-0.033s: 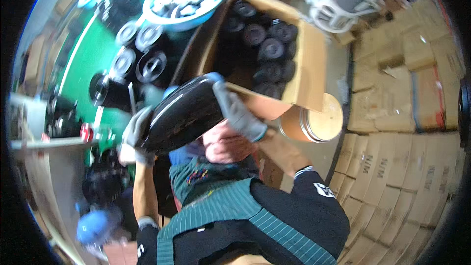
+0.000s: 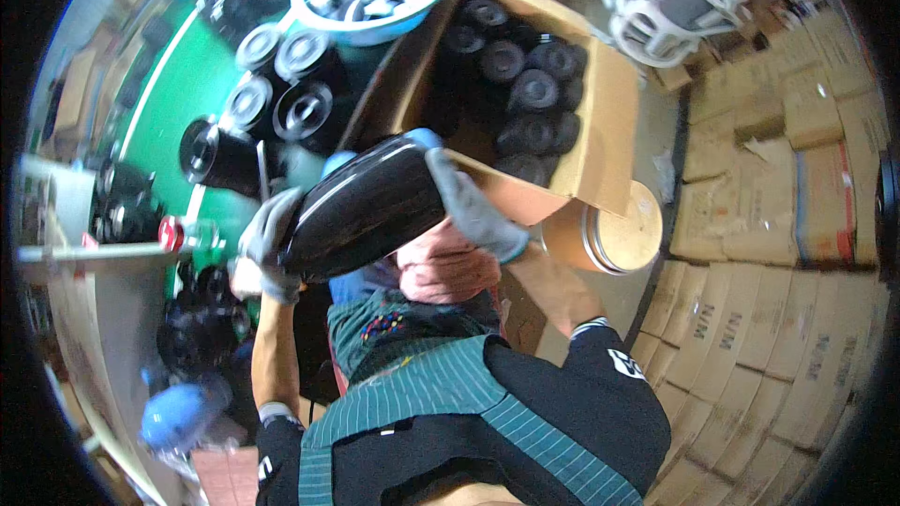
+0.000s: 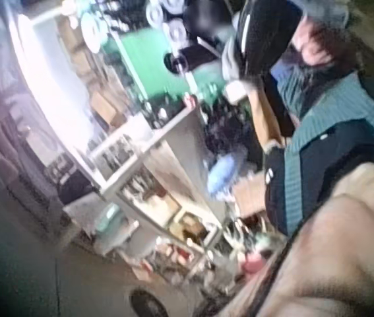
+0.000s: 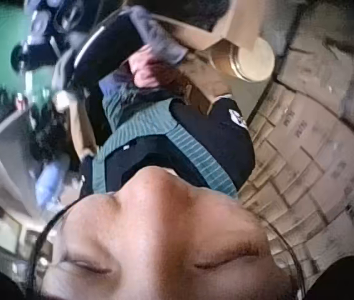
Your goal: The person assembles black cylindrical containers by inserting metal rods into their bases and attaching black circular lids. The person handles the containers and lids one at a time, repeatedly inserting the rod and securing the lid before placing the assembled unit on the table.
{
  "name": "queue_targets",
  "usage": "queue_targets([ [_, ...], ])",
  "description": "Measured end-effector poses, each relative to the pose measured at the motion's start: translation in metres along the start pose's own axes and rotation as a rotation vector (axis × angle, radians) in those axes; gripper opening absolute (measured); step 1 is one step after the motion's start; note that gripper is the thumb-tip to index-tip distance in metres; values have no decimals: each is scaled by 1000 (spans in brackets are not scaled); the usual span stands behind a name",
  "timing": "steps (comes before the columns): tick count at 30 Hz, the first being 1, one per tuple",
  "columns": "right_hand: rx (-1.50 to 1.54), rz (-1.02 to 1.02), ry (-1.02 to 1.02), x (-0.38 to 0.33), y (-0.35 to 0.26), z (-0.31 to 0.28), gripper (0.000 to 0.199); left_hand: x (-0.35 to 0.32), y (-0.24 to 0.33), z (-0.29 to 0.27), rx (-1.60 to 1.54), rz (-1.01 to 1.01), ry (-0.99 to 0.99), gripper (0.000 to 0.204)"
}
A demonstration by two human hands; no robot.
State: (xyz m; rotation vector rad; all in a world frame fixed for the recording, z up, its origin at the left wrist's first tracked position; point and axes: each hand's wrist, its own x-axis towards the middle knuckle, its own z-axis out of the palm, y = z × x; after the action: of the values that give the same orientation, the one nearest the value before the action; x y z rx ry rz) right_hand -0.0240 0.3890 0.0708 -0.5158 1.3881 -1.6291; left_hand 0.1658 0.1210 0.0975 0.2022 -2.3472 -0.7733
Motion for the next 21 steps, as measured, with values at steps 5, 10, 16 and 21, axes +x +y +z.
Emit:
queue_targets([
  [5,-615,-497,-110,-3,-16,9,108,-83,-83,4,-988,-600,-45,65],
  [10,-179,-591,-180,11,-7,48,111,-101,-63,15,-1062,-536,39,67],
  [16,-186,98,-155,23,13,15,75,-100,-55,-23,-705,-487,-12,92],
  [21,-614,-696,-246,27,-18,82,87,-161,-90,25,-1366,-1047,147,88],
])
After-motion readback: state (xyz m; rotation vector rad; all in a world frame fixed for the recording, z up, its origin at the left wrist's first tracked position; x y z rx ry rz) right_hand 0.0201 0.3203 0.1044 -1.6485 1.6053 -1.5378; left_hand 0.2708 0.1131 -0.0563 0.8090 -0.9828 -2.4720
